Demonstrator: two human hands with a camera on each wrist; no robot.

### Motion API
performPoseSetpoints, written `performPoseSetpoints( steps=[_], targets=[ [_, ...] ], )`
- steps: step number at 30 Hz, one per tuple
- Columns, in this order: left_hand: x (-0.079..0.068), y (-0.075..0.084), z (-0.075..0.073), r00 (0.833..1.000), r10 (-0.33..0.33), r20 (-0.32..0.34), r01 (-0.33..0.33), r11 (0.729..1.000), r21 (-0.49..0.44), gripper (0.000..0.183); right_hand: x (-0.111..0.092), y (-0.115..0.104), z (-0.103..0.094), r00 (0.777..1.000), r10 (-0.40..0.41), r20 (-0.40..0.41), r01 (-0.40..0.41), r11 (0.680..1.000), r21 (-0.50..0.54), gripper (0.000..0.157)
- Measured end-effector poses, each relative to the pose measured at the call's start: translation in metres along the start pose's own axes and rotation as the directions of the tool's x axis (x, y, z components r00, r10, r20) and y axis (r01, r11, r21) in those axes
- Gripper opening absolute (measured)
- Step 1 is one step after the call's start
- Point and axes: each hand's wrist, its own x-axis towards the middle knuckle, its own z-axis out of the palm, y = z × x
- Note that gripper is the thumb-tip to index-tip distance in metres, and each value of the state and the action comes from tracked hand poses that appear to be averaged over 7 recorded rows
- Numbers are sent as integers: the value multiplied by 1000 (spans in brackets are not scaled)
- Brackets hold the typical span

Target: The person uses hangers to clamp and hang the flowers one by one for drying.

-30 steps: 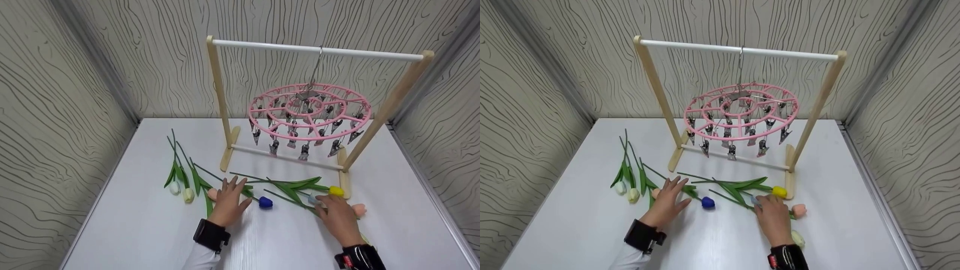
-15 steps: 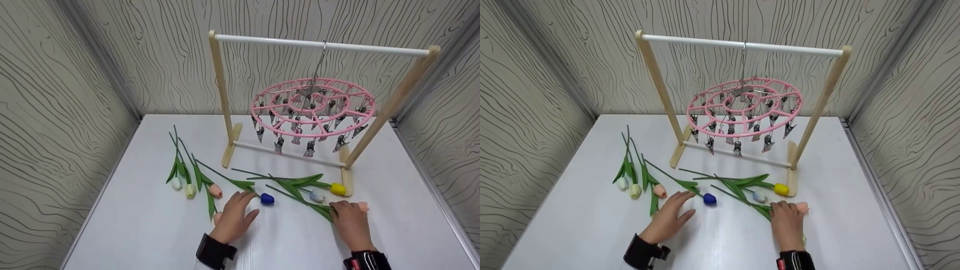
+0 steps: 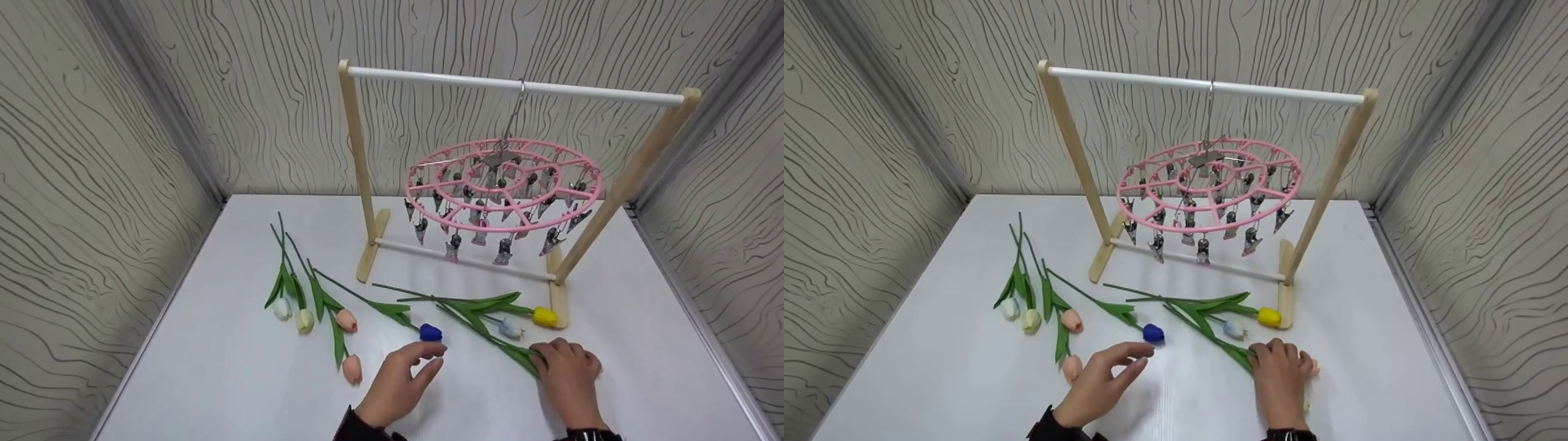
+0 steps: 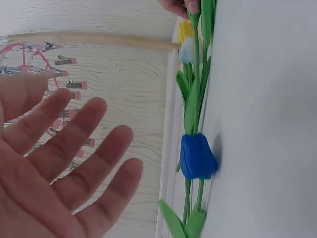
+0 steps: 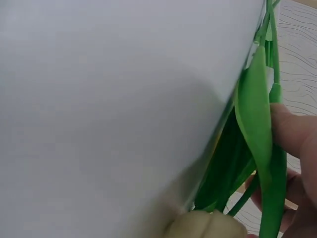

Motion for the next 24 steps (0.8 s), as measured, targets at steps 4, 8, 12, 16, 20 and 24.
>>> performPoseSetpoints(
  steps=[4, 8, 12, 16, 20, 24],
  targets=[
    [-3, 0, 3, 999, 20, -26, -20, 999, -25, 25, -13, -5, -2, 999, 55, 4, -55, 998, 31, 16],
    [-2, 3, 3, 999, 25, -35, -26, 999, -40, 26, -29, -10, -6, 996, 65, -64, -54, 985, 161, 17],
    [1, 8, 4, 999, 26, -41, -29, 997, -70, 28, -46, -24, -8, 978, 24, -206, 35, 959, 280, 15],
    [3, 16, 5, 1000, -9, -16, 7, 991, -130, 31, -59, -43, -4, 930, -48, -365, 172, 933, 315, 22],
    [4, 24, 8, 1000, -17, -2, 17, 981, -191, 33, -69, -61, 0, 906, -104, -411, 263, 897, 354, 26],
    [1, 28, 10, 1000, -5, -25, -2, 964, -266, 28, -76, -76, -1, 933, -112, -342, 265, 856, 444, 28]
  ],
)
